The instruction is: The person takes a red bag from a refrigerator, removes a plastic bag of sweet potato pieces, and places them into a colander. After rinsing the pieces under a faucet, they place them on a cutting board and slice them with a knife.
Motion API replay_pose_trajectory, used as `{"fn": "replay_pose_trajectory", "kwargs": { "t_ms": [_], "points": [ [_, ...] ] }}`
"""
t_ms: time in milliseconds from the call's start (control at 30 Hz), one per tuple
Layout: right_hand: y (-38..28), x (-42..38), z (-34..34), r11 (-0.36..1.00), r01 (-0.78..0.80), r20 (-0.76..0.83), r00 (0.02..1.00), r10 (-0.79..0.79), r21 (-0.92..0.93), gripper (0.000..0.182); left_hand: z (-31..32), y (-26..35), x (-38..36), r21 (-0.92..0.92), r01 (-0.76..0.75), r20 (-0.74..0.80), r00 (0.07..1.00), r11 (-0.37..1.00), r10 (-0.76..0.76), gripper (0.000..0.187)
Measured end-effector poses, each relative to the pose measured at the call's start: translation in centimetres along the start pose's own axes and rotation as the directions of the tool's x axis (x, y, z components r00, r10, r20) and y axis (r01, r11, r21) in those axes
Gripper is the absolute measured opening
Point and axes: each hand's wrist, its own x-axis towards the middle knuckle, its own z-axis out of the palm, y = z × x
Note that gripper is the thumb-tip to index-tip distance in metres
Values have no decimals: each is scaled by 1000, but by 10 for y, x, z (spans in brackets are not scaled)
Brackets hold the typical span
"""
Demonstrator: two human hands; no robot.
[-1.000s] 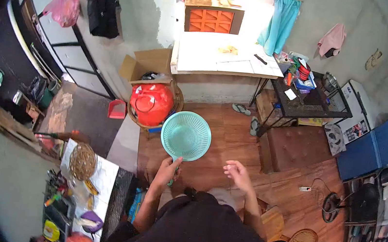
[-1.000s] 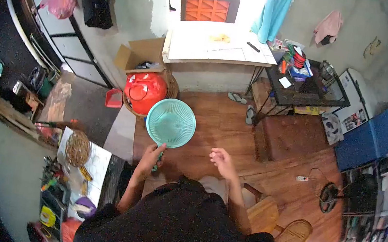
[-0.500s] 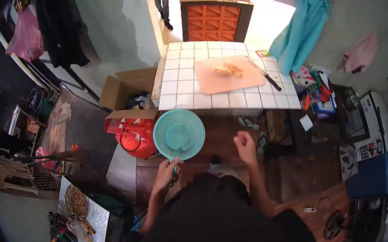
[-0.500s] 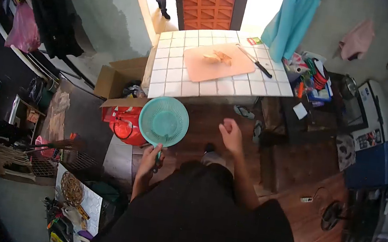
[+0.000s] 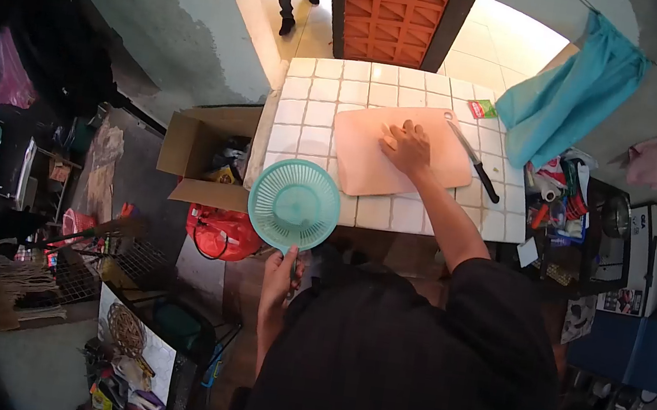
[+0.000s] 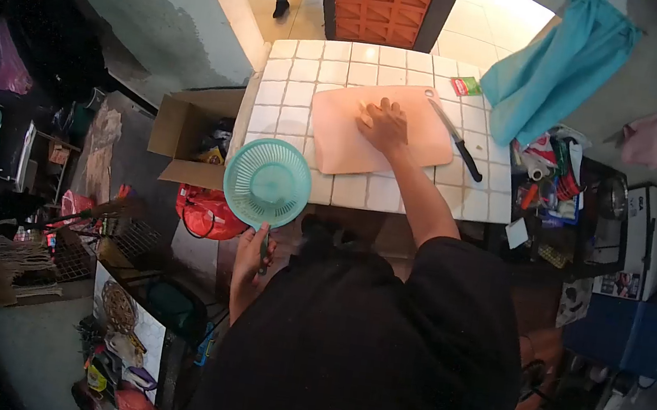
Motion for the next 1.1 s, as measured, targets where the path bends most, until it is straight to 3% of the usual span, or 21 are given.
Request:
{"fn": "replay_pose_trajectory", "kwargs": {
  "t_ms": [67,200,267,300,333,400,433,500,533,567,633,667,733,767,833,867,900,967,1000,1067,1100],
  "points": [
    [9,-1,5,990,132,-137,983,-124,50,29,4,10,10,-3,12,-21,1000,1000,-12,25],
    [21,5,10,989,146,-218,966,-136,32,26,7,29,39,18,22,54,998,1000,-23,25],
    [25,5,9,978,108,-375,926,-35,177,26,10,38,55,64,44,113,992,997,-51,27],
    [25,9,6,980,107,-367,930,-39,169,26,11,45,60,56,53,117,991,997,-59,27],
    [28,12,2,954,-43,-342,928,148,296,25,13,52,66,101,64,150,986,993,-78,28],
    [32,13,-8,818,-296,-213,871,444,493,28,14,57,81,154,68,223,969,986,-102,30],
    [32,13,-15,822,-306,-207,871,446,480,28,15,58,87,149,82,230,966,985,-115,30],
    [25,17,-28,459,-171,-105,850,516,872,28,15,67,98,297,31,269,956,954,-115,30],
    [-3,20,-47,302,-80,-93,851,517,950,25,16,72,102,315,22,311,942,949,-125,33],
    [-20,20,-57,299,-97,-75,854,515,949,25,15,74,106,311,40,300,944,950,-138,33],
    [-48,15,-73,381,-160,59,963,263,911,19,15,77,114,284,27,406,902,958,-145,35],
    [-65,14,-83,383,-165,63,962,266,909,19,15,78,118,297,23,417,896,954,-151,34],
    [-98,15,-95,676,-366,418,904,94,639,21,16,82,122,309,16,435,887,951,-156,33],
    [-106,15,-89,680,-371,424,901,96,633,21,17,83,122,321,12,446,881,947,-162,33],
    [-117,13,-76,866,-116,206,978,15,487,29,17,88,124,318,19,477,861,948,-177,33],
    [-118,16,-75,774,-355,417,899,129,524,35,16,90,124,320,15,507,842,947,-185,33],
    [-118,15,-73,775,-352,416,900,127,525,35,14,90,125,319,14,506,843,948,-183,33],
    [-112,11,-65,745,-237,251,963,97,624,25,10,88,129,315,33,551,808,948,-212,33],
    [-110,11,-65,746,-233,246,965,95,624,25,8,88,132,314,28,552,808,949,-207,33],
    [-105,6,-67,566,-237,295,955,-11,789,26,7,86,134,314,10,574,794,949,-198,34],
    [-104,3,-71,569,-236,294,956,-12,788,26,8,86,133,312,8,577,793,950,-196,34]
  ]
}}
